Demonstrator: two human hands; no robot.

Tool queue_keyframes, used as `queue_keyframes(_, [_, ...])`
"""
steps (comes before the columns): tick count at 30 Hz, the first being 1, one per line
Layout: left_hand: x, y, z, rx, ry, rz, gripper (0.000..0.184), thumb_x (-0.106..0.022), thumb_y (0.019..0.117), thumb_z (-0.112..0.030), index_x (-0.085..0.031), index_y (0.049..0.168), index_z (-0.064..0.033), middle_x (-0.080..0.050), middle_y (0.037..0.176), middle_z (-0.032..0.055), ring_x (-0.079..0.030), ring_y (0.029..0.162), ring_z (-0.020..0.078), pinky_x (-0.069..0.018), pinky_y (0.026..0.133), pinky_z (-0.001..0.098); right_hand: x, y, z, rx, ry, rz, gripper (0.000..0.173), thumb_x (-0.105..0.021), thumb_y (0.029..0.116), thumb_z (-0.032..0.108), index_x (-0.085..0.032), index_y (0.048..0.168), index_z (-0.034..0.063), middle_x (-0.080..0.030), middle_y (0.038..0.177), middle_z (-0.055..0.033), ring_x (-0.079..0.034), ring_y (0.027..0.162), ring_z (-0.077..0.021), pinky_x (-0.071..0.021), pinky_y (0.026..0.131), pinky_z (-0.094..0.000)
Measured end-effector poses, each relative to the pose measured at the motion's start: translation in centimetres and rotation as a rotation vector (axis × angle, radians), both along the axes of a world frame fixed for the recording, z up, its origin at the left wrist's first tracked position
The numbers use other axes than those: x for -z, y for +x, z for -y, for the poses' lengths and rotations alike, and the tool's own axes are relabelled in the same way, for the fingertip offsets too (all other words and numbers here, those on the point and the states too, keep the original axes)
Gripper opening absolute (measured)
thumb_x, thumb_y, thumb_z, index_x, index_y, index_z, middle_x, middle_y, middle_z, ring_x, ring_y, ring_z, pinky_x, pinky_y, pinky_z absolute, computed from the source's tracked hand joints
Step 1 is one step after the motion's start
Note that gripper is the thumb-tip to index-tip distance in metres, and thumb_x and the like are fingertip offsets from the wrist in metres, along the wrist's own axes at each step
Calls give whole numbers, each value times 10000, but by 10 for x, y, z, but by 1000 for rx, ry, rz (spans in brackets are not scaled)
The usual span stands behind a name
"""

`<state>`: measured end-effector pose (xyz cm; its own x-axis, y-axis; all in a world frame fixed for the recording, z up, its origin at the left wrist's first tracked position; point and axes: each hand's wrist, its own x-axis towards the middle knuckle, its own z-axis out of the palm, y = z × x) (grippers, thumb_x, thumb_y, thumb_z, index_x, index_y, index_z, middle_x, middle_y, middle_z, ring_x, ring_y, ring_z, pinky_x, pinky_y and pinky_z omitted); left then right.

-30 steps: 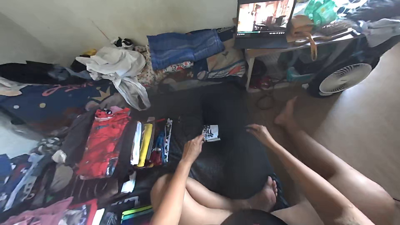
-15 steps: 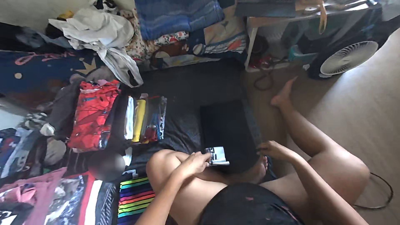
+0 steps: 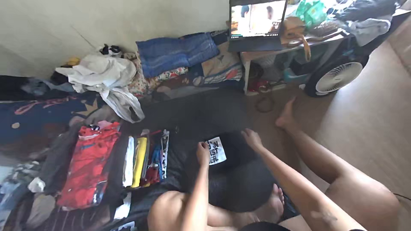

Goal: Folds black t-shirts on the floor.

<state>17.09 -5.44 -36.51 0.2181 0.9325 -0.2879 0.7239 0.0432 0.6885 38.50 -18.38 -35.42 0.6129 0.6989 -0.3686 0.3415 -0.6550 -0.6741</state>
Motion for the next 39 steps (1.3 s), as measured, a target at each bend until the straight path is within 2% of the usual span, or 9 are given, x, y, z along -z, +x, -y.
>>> queue_keyframes(7, [5, 0, 4, -9, 207, -62, 378, -457, 1108, -230, -538, 1390, 8, -703, 1105, 270, -702, 1012, 438, -540, 886, 598, -5, -6, -4, -8, -88, 175, 474, -360, 1119, 394, -517, 1446, 90, -709, 1152, -217, -684, 1111, -405, -527, 937, -573])
queue_keyframes(12, [17, -6, 8, 1, 322, -66, 521, -604, 1041, -263, -478, 1443, 45, -547, 1401, 293, -631, 1199, 417, -534, 998, 518, 9, -5, -3, 90, 43, 152, 483, -527, 1062, 394, -562, 1409, 60, -602, 1371, -206, -618, 1234, -359, -503, 1032, -531])
queue_keyframes(14, [12, -14, 13, -48, 260, 72, 619, -611, 1041, -271, -395, 1485, 103, -560, 1362, 330, -597, 1226, 438, -474, 1067, 529, 12, -9, 7, 172, 144, 118, 531, -558, 1049, 397, -552, 1409, 7, -583, 1387, -237, -611, 1244, -367, -492, 1056, -519])
queue_keyframes(20, [-6, -30, 19, -19, -160, 185, 557, -528, 1071, -409, -562, 1364, 64, -597, 1325, 306, -558, 1268, 411, -412, 1075, 586, -9, -26, 26, 185, -87, -38, 620, -438, 1052, 575, -614, 1368, 71, -685, 1266, -194, -644, 1203, -372, -476, 1016, -597])
queue_keyframes(25, [7, -17, 26, -37, -210, 358, 608, -475, 1105, -269, -263, 1565, 68, -360, 1570, 315, -380, 1461, 394, -317, 1192, 525, 1, -38, 11, 145, -37, 46, 591, -504, 1051, 489, -580, 1411, 26, -551, 1440, -229, -517, 1355, -392, -433, 1099, -563])
queue_keyframes(28, [10, -13, 29, -61, -72, 380, 603, -479, 1102, -258, -263, 1555, 75, -418, 1515, 335, -453, 1401, 405, -370, 1157, 529, 4, -41, 9, 211, 74, 84, 577, -418, 1097, 444, -476, 1464, 3, -674, 1237, -248, -661, 1169, -399, -511, 999, -558])
queue_keyframes(31, [-1, -7, 30, -75, 92, 198, 578, -497, 1097, -284, -341, 1527, 68, -614, 1278, 343, -625, 1191, 446, -476, 1030, 570, 6, -39, 12, 251, 131, 135, 500, -424, 1106, 379, -453, 1477, 46, -722, 1067, -222, -714, 1007, -404, -549, 893, -558])
queue_keyframes(35, [5, -8, 28, -21, 169, -68, 530, -516, 1087, -295, -403, 1511, 2, -615, 1327, 290, -645, 1185, 432, -510, 1001, 568, 18, -31, 18, 222, 83, 237, 418, -455, 1093, 262, -477, 1486, 123, -679, 1274, -183, -698, 1085, -386, -554, 896, -563])
queue_keyframes(39, [13, -14, 33, 113, 649, -70, 524, -583, 1033, -270, -513, 1452, 38, -546, 1391, 338, -551, 1270, 513, -436, 1060, 625, 20, -37, 19, 141, 410, 460, 385, -505, 1032, 120, -604, 1398, 58, -603, 1356, -257, -585, 1254, -442, -478, 1040, -586])
